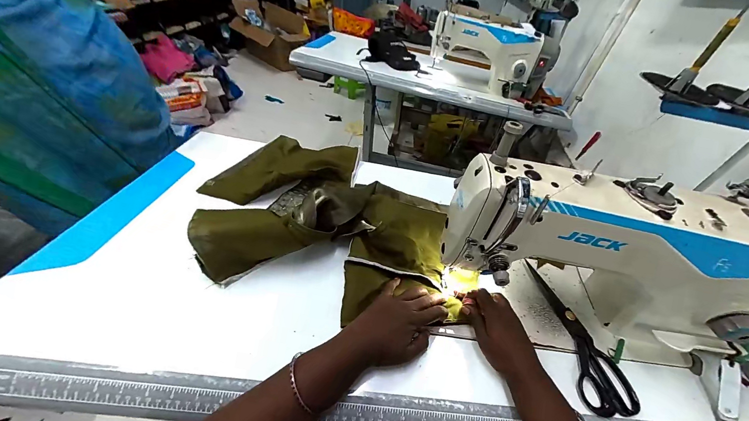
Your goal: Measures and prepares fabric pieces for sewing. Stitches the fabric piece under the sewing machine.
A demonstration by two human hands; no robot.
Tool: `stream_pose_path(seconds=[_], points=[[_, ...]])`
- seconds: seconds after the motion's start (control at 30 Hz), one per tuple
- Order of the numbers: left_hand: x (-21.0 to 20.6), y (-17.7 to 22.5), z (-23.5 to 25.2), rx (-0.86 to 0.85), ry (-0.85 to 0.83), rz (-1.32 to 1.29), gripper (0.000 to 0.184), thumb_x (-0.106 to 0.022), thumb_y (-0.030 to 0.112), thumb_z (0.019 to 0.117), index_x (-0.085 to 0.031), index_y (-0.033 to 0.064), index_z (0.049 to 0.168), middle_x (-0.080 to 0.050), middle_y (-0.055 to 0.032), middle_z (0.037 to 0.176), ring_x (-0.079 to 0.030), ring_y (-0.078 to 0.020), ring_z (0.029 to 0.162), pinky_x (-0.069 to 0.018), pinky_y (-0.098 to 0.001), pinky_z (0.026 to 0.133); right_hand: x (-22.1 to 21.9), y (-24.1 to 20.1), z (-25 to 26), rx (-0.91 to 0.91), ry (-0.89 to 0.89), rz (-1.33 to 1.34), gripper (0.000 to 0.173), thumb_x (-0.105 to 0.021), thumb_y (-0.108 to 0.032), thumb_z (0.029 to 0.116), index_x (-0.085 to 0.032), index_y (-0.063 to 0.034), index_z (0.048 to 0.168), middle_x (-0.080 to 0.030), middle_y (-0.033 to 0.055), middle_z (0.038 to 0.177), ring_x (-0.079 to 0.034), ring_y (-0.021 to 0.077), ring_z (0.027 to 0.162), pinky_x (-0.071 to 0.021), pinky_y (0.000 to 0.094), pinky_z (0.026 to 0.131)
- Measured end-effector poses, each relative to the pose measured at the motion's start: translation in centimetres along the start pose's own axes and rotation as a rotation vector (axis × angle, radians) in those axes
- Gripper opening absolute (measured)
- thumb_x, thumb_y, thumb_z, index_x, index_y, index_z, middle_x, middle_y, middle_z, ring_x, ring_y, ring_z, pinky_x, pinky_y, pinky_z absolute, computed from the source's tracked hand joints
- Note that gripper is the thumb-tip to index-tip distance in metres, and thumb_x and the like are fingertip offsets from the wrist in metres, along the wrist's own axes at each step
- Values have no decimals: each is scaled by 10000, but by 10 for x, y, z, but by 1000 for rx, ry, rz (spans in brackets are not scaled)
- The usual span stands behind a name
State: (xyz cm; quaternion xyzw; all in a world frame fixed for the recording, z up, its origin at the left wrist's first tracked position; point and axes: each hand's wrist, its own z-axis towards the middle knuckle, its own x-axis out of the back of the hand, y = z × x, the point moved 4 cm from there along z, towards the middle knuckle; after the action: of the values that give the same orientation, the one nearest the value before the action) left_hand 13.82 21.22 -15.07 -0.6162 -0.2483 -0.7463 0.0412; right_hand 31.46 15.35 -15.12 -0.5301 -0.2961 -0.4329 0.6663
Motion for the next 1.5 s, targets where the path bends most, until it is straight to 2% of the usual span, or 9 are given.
stream_pose_path(seconds=[0.17,0.37,0.67,0.8,0.87,1.03,1.27,1.4,1.5], points=[[3,1,0,57,-55,-16,435,-478,245,1018,-607,137,1419,-488,-16,1577,-395,-245,1498,-204,-693,1182,-5,0,0,39,35,-27,228,-585,-162,1048,-691,-17,1188,-684,206,1138,-656,385,1110,-528,543,961],[2,1,0,71,-41,-19,413,-481,223,1008,-623,142,1388,-582,4,1480,-442,-237,1459,-205,-691,1181,-7,-1,1,6,33,-71,249,-587,-163,1048,-684,0,1210,-668,229,1159,-654,394,1116,-532,536,964],[2,1,2,68,-72,-28,427,-471,244,1030,-593,143,1427,-589,-13,1469,-410,-248,1481,-149,-701,1193,-9,0,2,6,54,-82,232,-595,-145,1041,-687,-6,1202,-686,203,1137,-659,383,1103,-533,528,960],[3,0,1,54,-79,-67,403,-470,252,1042,-606,133,1402,-549,0,1518,-403,-240,1488,-136,-710,1192,-10,0,2,0,69,-80,242,-597,-147,1040,-691,3,1205,-684,223,1137,-660,402,1100,-534,544,956],[3,0,0,18,-45,-82,380,-488,263,1044,-635,111,1360,-546,-17,1518,-421,-247,1477,-161,-719,1181,-9,-2,2,-12,63,-81,238,-593,-139,1041,-689,9,1201,-681,226,1132,-658,402,1097,-532,541,956],[6,-4,-2,17,-23,-127,383,-495,289,1048,-662,121,1348,-630,-26,1424,-461,-240,1450,-162,-686,1211,-11,0,2,-7,53,-94,252,-585,-137,1044,-688,7,1223,-685,215,1163,-652,396,1127,-523,530,984],[4,-6,0,12,-17,-96,387,-543,310,1020,-662,150,1352,-569,-9,1501,-447,-230,1460,-203,-683,1194,-12,1,3,-41,56,-103,251,-591,-141,1042,-680,13,1219,-666,231,1155,-650,396,1108,-529,533,963],[2,-1,2,36,-60,-23,427,-514,333,1023,-619,165,1401,-531,28,1537,-406,-229,1482,-177,-685,1190,-12,0,3,-50,61,-98,244,-596,-132,1038,-681,19,1210,-667,232,1146,-654,397,1097,-533,528,956],[2,-2,4,47,-83,-32,433,-502,337,1041,-601,160,1423,-509,22,1557,-381,-232,1499,-171,-694,1187,-11,-1,3,-48,66,-98,238,-597,-116,1034,-682,19,1210,-673,227,1154,-653,396,1106,-528,522,967]])
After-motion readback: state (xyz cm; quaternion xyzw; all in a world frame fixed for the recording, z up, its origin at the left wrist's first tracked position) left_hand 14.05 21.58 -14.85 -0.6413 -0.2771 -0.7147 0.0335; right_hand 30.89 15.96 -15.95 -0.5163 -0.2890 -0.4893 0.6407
